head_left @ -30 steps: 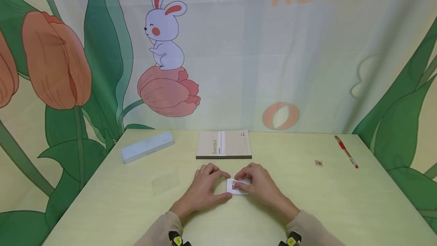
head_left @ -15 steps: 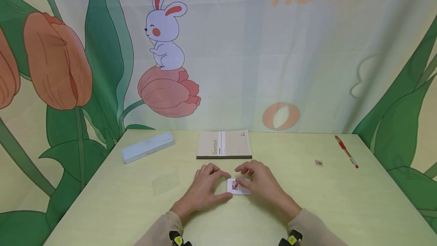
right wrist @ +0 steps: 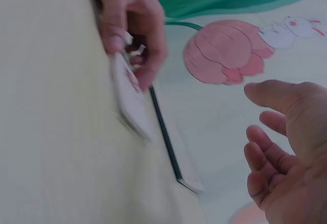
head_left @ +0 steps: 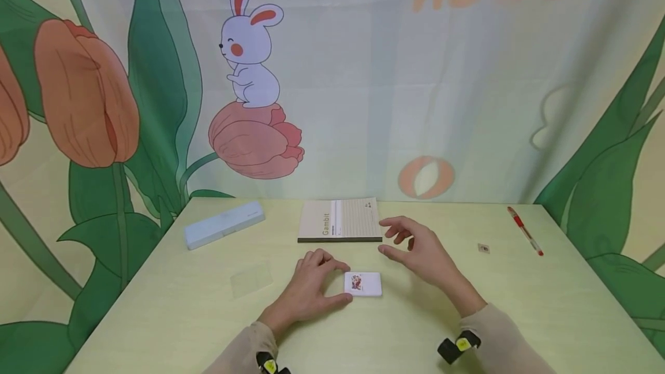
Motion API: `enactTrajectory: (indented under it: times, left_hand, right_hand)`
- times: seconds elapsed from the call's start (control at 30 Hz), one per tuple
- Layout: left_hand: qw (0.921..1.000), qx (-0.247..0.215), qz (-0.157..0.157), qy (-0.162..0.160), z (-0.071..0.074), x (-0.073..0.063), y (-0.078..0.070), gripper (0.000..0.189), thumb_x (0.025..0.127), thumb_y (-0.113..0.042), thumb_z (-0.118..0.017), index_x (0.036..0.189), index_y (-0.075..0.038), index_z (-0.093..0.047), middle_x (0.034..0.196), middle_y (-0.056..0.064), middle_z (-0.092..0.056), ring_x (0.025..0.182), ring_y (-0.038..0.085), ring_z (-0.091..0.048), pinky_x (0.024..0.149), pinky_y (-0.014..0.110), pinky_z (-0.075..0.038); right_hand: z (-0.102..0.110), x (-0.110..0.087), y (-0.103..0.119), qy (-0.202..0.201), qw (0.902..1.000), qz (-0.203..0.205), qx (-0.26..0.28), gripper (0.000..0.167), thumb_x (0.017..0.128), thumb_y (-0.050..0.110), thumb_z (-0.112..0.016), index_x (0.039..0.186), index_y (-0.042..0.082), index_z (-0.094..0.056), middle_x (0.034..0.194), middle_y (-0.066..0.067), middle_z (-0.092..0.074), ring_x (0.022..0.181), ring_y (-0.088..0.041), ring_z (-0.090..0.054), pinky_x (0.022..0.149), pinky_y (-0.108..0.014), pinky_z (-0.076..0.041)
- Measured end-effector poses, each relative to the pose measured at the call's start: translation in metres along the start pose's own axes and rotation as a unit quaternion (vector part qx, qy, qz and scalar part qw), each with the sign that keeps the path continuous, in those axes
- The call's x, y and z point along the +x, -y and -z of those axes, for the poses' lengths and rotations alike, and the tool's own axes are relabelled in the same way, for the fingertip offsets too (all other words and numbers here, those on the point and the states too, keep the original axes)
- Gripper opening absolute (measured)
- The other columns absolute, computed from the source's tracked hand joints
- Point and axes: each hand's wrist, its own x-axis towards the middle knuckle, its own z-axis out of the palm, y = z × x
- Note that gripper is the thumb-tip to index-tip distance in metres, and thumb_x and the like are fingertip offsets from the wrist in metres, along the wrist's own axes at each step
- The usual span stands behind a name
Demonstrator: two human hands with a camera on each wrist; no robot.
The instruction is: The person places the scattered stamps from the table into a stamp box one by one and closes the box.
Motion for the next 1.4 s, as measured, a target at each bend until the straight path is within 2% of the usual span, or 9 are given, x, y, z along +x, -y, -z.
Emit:
enactTrajectory:
  times: [0.07,0.2,0.37,0.5,0.7,1.03,1.27,1.4]
  left_hand:
    - [1.0000,-0.001,0.000,-0.001,0.000,0.000,0.000,0.055,0.091,-0.055,-0.086,0.138,-0.027,-0.075,0.126,-0.003,-0.056,0.120,0.018,-0.046,0.103,0.044,-0.037]
    - [1.0000,0.000,-0.001,-0.002,-0.001,-0.001,0.000,0.055,0.091,-0.054,-0.086,0.138,-0.027,-0.075,0.126,-0.002,-0.056,0.119,0.018,-0.046,0.104,0.044,-0.037]
    - [1.0000,0.003,0.000,0.000,-0.003,-0.001,0.001,0.056,0.092,-0.055,-0.086,0.138,-0.027,-0.075,0.126,-0.003,-0.056,0.118,0.017,-0.046,0.104,0.044,-0.038]
    - [1.0000,0.005,-0.003,-0.004,-0.003,0.000,0.002,0.056,0.092,-0.055,-0.086,0.138,-0.026,-0.075,0.126,-0.002,-0.056,0.118,0.018,-0.046,0.103,0.044,-0.037]
    - [1.0000,0.004,-0.003,-0.001,-0.002,0.000,0.003,0.055,0.092,-0.054,-0.086,0.139,-0.027,-0.074,0.126,-0.003,-0.056,0.118,0.018,-0.046,0.103,0.043,-0.036]
    - [1.0000,0.007,0.000,0.001,-0.002,0.001,0.004,0.055,0.092,-0.055,-0.086,0.139,-0.029,-0.074,0.126,-0.005,-0.055,0.120,0.017,-0.047,0.105,0.043,-0.037]
    - [0.9999,0.010,-0.005,-0.002,-0.002,0.000,0.004,0.055,0.092,-0.055,-0.086,0.139,-0.028,-0.074,0.125,-0.004,-0.056,0.118,0.017,-0.046,0.102,0.043,-0.037]
    - [0.9999,0.012,-0.008,-0.003,-0.003,0.000,0.005,0.055,0.093,-0.056,-0.085,0.139,-0.027,-0.074,0.124,-0.003,-0.056,0.118,0.017,-0.046,0.102,0.043,-0.037]
  right_hand:
    - [0.012,0.002,-0.004,-0.004,1.0000,0.008,-0.001,0.059,0.096,0.026,-0.090,0.150,0.020,-0.066,0.116,0.002,-0.072,0.105,-0.024,-0.066,0.087,-0.036,-0.052]
    - [0.037,0.004,-0.014,-0.017,0.9996,0.021,0.000,0.066,0.098,0.024,-0.089,0.156,0.020,-0.059,0.120,-0.001,-0.073,0.106,-0.027,-0.065,0.086,-0.035,-0.051]
    - [0.070,0.002,-0.021,-0.045,0.9987,0.020,0.009,0.063,0.101,0.025,-0.085,0.158,0.019,-0.057,0.124,-0.006,-0.072,0.108,-0.028,-0.064,0.084,-0.028,-0.050]
    - [0.094,-0.002,-0.025,-0.074,0.9970,0.016,0.014,0.062,0.103,0.023,-0.083,0.159,0.018,-0.057,0.127,-0.008,-0.071,0.108,-0.023,-0.063,0.084,-0.023,-0.049]
    - [0.124,-0.013,-0.037,-0.109,0.9940,-0.006,-0.005,0.066,0.106,0.030,-0.080,0.164,0.021,-0.052,0.132,-0.005,-0.067,0.109,-0.010,-0.061,0.086,-0.016,-0.047]
    - [0.151,-0.027,-0.069,-0.151,0.9882,-0.019,-0.013,0.065,0.107,0.024,-0.078,0.165,0.015,-0.051,0.127,0.011,-0.064,0.109,-0.005,-0.060,0.087,-0.010,-0.045]
    - [0.157,-0.034,-0.090,-0.158,0.9869,-0.028,-0.016,0.059,0.107,0.021,-0.077,0.160,0.007,-0.056,0.122,0.013,-0.065,0.106,-0.004,-0.060,0.085,-0.011,-0.045]
    - [0.157,-0.037,-0.108,-0.151,0.9878,-0.034,-0.014,0.056,0.107,0.019,-0.077,0.157,0.003,-0.058,0.122,0.006,-0.067,0.101,-0.002,-0.063,0.080,-0.013,-0.049]
